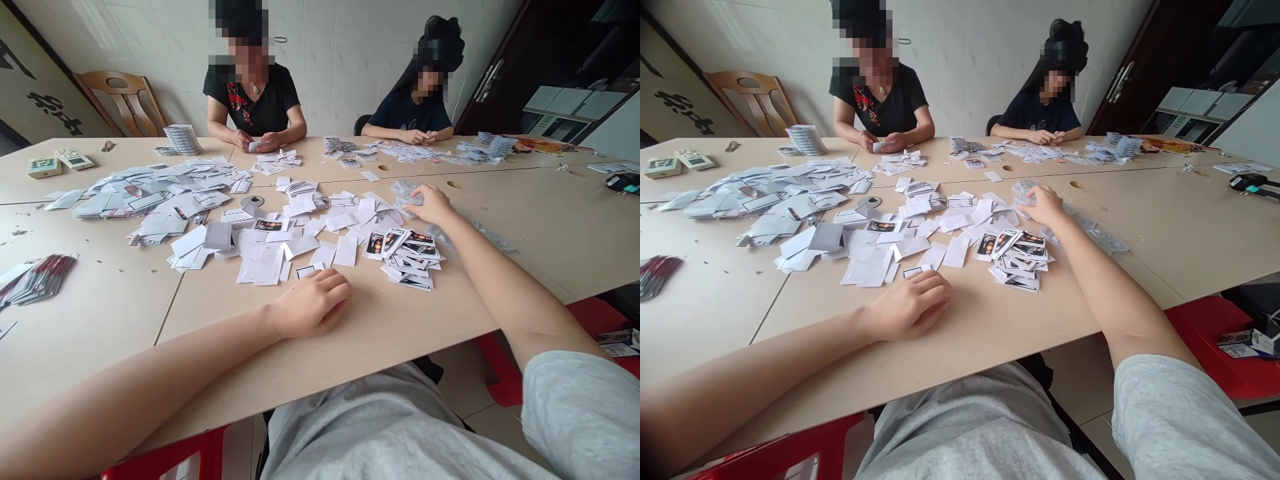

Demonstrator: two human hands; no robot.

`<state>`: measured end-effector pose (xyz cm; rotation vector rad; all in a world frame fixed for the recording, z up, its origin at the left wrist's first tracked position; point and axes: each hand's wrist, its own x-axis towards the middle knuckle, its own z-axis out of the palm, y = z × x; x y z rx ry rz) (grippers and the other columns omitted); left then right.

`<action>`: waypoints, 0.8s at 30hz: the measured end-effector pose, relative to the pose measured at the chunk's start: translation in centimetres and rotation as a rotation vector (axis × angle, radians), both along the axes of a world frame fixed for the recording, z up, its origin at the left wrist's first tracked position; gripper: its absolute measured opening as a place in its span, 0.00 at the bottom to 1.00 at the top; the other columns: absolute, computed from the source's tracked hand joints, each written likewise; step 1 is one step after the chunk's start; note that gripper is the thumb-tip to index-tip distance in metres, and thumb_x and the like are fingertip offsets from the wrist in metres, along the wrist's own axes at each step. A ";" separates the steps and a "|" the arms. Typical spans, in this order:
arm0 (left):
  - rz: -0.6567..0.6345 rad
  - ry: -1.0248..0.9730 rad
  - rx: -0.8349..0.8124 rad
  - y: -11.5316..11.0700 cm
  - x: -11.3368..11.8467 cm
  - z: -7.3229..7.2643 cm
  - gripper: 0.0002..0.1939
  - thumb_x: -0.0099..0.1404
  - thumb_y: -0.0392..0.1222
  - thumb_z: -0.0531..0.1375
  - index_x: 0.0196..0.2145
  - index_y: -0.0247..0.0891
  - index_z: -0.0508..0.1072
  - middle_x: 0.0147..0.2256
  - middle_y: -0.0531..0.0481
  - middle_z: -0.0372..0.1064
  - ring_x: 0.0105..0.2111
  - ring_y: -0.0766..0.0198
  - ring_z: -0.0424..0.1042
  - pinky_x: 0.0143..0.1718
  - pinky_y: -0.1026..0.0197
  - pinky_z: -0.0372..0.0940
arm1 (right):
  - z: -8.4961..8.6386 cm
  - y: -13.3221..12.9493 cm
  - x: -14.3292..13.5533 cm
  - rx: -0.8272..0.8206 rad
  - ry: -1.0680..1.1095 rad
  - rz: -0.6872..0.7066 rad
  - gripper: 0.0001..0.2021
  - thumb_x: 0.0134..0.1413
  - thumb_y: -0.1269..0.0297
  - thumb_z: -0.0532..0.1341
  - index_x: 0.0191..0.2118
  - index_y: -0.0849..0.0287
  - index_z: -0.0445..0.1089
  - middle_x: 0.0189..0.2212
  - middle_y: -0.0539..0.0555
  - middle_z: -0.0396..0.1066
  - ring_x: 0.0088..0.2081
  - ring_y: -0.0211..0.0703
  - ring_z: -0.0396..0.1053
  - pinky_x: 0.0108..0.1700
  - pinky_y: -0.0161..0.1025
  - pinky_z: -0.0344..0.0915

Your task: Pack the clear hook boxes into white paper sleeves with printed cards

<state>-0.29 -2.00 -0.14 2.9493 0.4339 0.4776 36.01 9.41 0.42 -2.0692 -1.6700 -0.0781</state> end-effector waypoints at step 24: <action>-0.110 -0.060 -0.038 1.2 -0.4 0.4 0.17 0.63 0.40 0.54 0.50 0.37 0.66 0.51 0.39 0.65 0.53 0.51 0.62 0.54 0.49 0.59 | 3.4 -8.8 -11.0 -0.253 -0.132 0.555 0.23 0.48 0.49 0.62 0.47 0.57 0.66 0.46 0.61 0.69 0.45 0.56 0.67 0.43 0.45 0.61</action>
